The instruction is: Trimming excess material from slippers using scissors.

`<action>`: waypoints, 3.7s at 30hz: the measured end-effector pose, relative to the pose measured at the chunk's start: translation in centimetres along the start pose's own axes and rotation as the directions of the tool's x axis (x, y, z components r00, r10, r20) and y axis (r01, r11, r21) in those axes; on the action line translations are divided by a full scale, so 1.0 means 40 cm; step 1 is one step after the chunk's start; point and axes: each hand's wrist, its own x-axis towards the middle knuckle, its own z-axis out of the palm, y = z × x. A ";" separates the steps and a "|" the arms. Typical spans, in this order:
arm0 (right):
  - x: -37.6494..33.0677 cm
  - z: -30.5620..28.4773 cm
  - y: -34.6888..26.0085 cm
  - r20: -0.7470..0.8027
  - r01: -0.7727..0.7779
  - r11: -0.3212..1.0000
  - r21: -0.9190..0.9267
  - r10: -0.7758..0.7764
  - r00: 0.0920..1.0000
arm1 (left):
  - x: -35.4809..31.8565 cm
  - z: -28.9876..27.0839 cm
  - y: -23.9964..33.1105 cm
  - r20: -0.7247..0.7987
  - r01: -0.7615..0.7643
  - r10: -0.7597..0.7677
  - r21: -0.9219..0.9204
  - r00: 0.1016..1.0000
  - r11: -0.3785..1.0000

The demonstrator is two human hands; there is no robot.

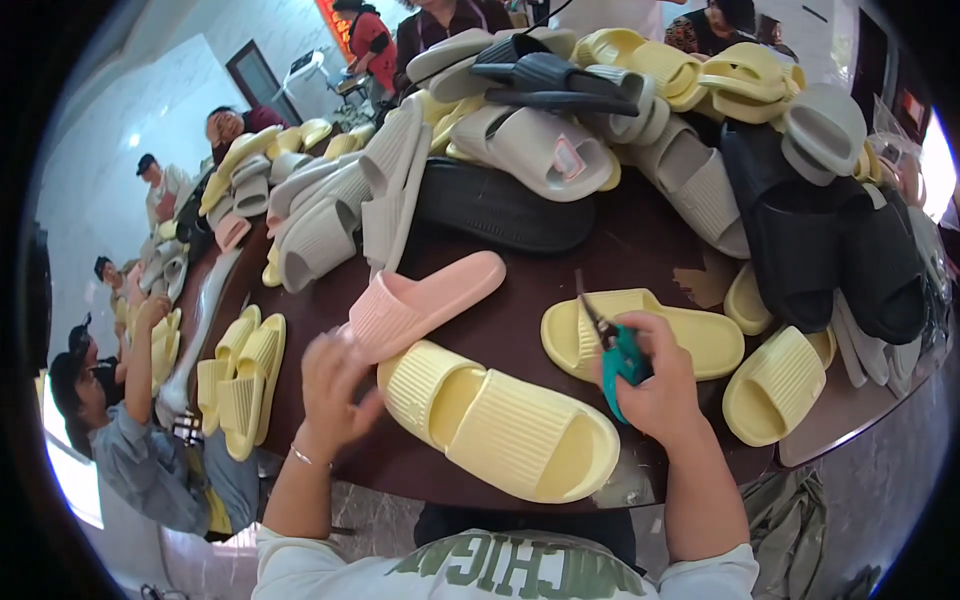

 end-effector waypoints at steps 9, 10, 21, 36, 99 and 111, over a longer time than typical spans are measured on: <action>0.016 0.004 -0.028 0.525 -0.271 0.936 0.226 0.117 0.843 | -0.029 0.103 -0.042 0.144 0.568 -0.629 -0.614 0.764 0.549; 0.007 0.005 -0.033 0.521 -0.245 0.943 0.223 0.097 0.848 | -0.015 0.089 -0.029 0.118 0.556 -0.634 -0.620 0.764 0.554; -0.081 0.103 -0.024 0.677 -0.348 0.836 0.425 -0.038 0.735 | -0.036 -0.056 0.112 0.008 0.374 -0.400 -0.366 0.917 0.852; -0.017 0.356 -0.167 0.677 -0.083 0.990 0.116 -0.017 0.736 | -0.163 -0.175 0.179 0.174 0.294 -0.263 -0.188 0.949 0.937; 0.125 0.328 -0.025 0.116 0.134 0.991 0.017 -0.135 0.984 | 0.159 0.099 -0.073 0.257 0.314 -0.271 -0.143 0.928 0.939; 0.115 0.331 -0.026 0.163 0.130 0.991 -0.029 -0.123 0.979 | -0.099 -0.102 -0.051 0.508 0.437 -0.400 0.050 0.763 0.898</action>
